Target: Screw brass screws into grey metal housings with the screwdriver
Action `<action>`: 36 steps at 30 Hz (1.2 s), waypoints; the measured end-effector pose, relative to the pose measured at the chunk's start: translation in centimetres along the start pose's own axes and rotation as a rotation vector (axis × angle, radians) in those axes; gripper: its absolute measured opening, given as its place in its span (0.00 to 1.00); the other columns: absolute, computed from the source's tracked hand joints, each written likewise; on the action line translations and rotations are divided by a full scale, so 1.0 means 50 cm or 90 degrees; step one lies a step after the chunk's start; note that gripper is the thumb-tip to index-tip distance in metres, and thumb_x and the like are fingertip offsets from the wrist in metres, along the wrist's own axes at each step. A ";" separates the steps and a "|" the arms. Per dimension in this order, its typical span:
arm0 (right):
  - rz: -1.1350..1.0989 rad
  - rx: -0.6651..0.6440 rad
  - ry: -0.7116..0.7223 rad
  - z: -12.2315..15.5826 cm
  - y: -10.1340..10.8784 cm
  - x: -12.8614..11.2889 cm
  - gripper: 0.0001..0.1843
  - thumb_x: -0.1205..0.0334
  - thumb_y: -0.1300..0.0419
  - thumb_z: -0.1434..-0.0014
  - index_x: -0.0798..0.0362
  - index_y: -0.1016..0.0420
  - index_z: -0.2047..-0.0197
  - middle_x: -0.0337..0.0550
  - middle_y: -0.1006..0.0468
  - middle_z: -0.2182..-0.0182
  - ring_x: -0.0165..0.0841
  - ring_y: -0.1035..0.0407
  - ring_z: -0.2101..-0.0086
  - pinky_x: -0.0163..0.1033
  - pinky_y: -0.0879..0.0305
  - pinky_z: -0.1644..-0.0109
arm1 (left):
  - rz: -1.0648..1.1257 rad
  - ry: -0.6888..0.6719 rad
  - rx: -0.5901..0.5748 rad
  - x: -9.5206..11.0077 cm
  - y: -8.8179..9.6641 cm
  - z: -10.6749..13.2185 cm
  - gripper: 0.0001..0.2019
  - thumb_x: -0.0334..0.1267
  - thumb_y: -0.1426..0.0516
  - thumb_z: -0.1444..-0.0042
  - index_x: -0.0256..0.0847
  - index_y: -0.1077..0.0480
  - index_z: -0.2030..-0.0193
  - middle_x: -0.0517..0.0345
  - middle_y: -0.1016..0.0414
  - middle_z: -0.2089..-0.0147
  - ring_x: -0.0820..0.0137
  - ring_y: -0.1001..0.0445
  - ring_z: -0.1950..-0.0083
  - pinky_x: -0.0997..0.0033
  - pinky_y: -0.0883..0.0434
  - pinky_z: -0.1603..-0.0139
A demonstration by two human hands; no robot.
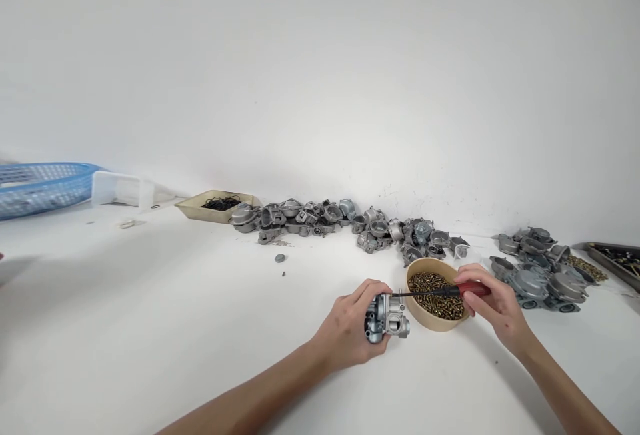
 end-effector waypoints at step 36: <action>0.136 -0.056 -0.111 0.005 -0.001 0.015 0.24 0.37 0.36 0.35 0.52 0.18 0.60 0.42 0.24 0.75 0.36 0.29 0.75 0.37 0.29 0.72 | -0.169 -0.107 -0.005 -0.018 0.002 0.005 0.29 0.29 0.39 0.47 0.47 0.39 0.38 0.50 0.24 0.43 0.64 0.18 0.56 0.73 0.22 0.62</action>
Point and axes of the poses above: each hand's wrist, its own z-axis away from the middle knuckle, its own y-axis out of the back of the hand, x = y × z, the point moved 6 cm from there along -z, towards the middle knuckle
